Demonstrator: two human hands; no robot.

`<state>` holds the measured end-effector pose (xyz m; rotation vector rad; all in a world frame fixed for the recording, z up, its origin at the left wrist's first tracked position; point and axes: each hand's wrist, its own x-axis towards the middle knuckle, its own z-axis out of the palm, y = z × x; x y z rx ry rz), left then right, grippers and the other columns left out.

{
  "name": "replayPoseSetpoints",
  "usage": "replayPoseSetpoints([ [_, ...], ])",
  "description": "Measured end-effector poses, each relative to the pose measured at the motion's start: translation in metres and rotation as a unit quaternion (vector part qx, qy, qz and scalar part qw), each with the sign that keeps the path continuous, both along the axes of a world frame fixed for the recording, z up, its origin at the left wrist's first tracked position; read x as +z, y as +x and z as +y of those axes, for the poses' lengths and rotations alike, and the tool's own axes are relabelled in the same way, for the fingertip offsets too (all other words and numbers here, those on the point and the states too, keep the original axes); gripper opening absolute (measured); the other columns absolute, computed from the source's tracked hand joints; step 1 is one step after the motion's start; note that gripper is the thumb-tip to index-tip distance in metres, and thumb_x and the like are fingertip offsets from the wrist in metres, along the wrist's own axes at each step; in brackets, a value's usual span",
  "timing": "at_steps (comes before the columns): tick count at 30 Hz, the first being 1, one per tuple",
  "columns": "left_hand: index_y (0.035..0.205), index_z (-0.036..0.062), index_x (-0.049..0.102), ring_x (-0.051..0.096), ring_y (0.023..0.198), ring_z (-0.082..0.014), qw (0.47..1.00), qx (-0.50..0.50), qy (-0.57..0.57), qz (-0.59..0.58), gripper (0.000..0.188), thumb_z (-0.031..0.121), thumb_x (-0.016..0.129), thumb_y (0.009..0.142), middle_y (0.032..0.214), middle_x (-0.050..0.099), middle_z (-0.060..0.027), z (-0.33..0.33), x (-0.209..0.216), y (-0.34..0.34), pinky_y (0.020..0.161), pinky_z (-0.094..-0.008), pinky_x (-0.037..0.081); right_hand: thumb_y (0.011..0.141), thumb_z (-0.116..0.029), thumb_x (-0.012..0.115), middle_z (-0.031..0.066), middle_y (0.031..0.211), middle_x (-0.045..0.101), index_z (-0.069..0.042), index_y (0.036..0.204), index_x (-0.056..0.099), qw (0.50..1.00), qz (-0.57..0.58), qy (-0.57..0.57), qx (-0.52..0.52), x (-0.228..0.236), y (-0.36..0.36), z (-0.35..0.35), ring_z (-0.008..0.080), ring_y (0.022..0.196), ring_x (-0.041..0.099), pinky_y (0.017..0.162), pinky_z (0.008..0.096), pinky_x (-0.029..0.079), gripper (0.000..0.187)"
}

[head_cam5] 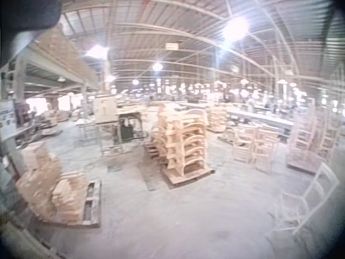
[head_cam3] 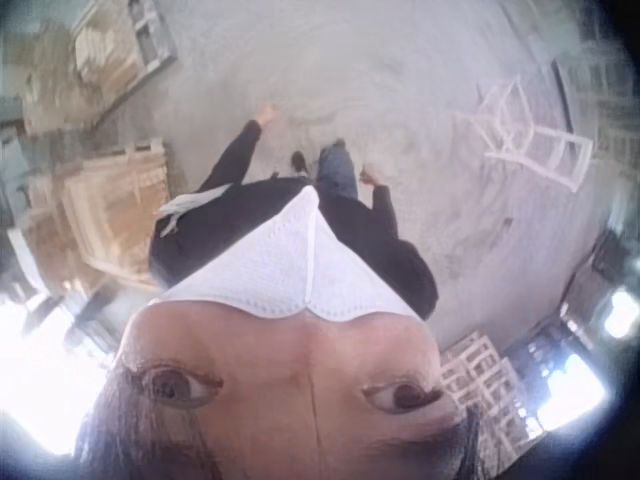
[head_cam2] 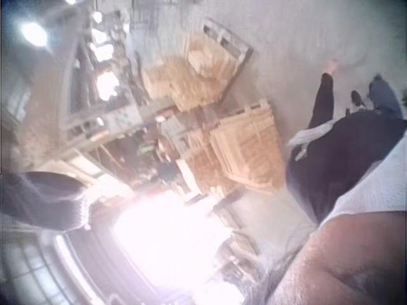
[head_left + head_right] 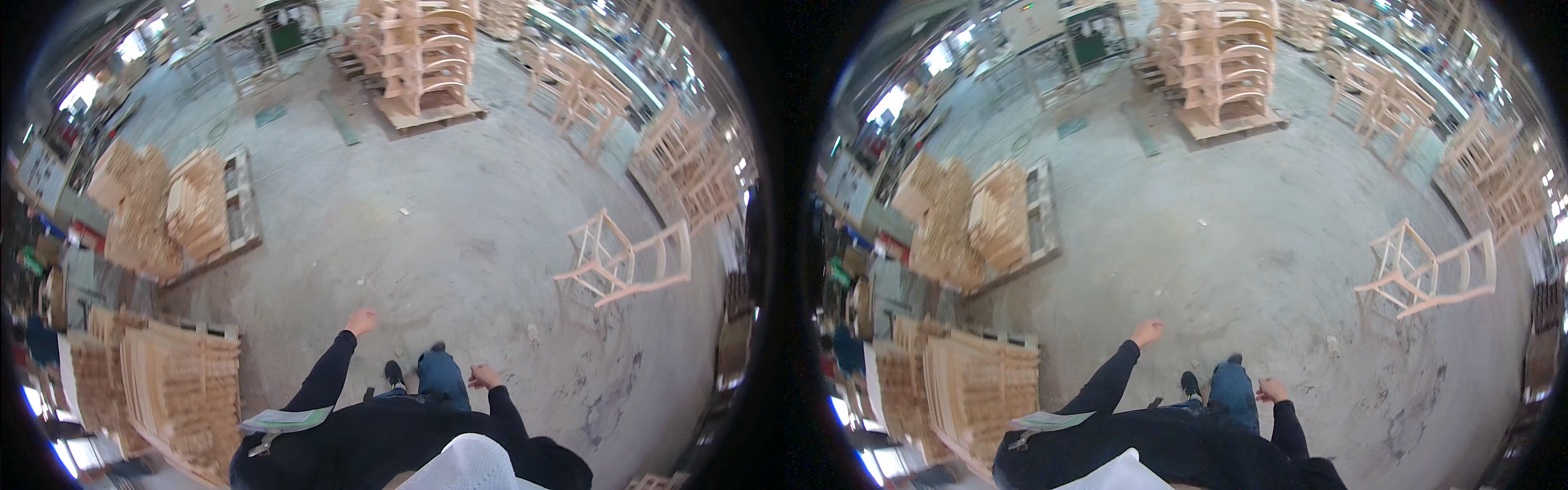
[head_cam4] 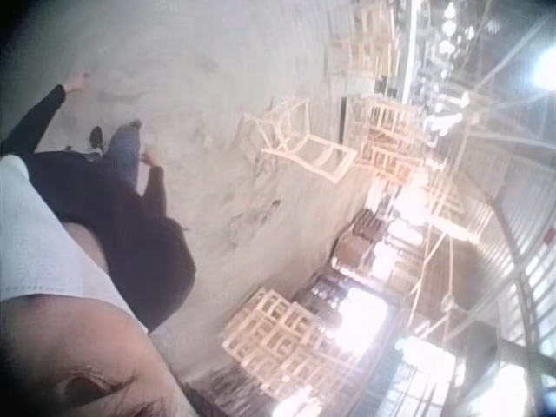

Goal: The person picks up wooden planks and wipes them with a cloth. They then walk across the workshop floor, pick up a piece of cardboard, tear it, and place it on a workbench.

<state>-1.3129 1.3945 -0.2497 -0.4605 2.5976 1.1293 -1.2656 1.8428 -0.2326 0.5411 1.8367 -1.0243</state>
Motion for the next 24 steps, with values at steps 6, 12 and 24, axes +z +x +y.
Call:
replayPoseSetpoints([
  [6, 0.092, 0.0039, 0.07, 0.064, 0.093, -0.0379, 0.972, -0.142, -0.118, -0.145, 0.033, 0.031, 0.058, 0.076, 0.095, 0.067, -0.0213, -0.079, -0.044, -0.07, 0.082, -0.0443, 0.05, 0.088, -0.034, 0.049, 0.0116, 0.083, 0.067, 0.001, 0.09, 0.06, 1.0, -0.017, -0.002, 0.018, -0.007, -0.096, -0.023, 0.0228, 0.063, 0.07, 0.05, 0.0324, 0.054, 0.037],
  [12, 0.072, 0.0021, 0.068, 0.065, 0.069, -0.0343, 0.97, -0.039, -0.089, -0.222, 0.031, 0.028, 0.052, 0.076, 0.069, 0.066, -0.0186, -0.153, -0.036, -0.132, 0.062, -0.0455, 0.049, 0.087, -0.031, 0.048, 0.0111, 0.076, 0.066, 0.0, 0.079, 0.06, 0.993, -0.06, 0.045, -0.094, -0.026, -0.174, 0.013, 0.0205, 0.06, 0.068, 0.051, 0.033, 0.054, 0.034],
  [24, 0.079, 0.0057, 0.063, 0.064, 0.064, -0.0258, 0.945, -0.222, 0.015, -0.241, 0.023, 0.025, 0.051, 0.084, 0.073, 0.065, -0.012, -0.004, -0.043, -0.459, 0.055, -0.0395, 0.049, 0.081, -0.032, 0.053, 0.0111, 0.074, 0.069, 0.0, 0.077, 0.068, 0.981, 0.112, 0.061, -0.146, 0.027, -0.495, 0.041, 0.0191, 0.058, 0.068, 0.057, 0.0332, 0.054, 0.035],
])
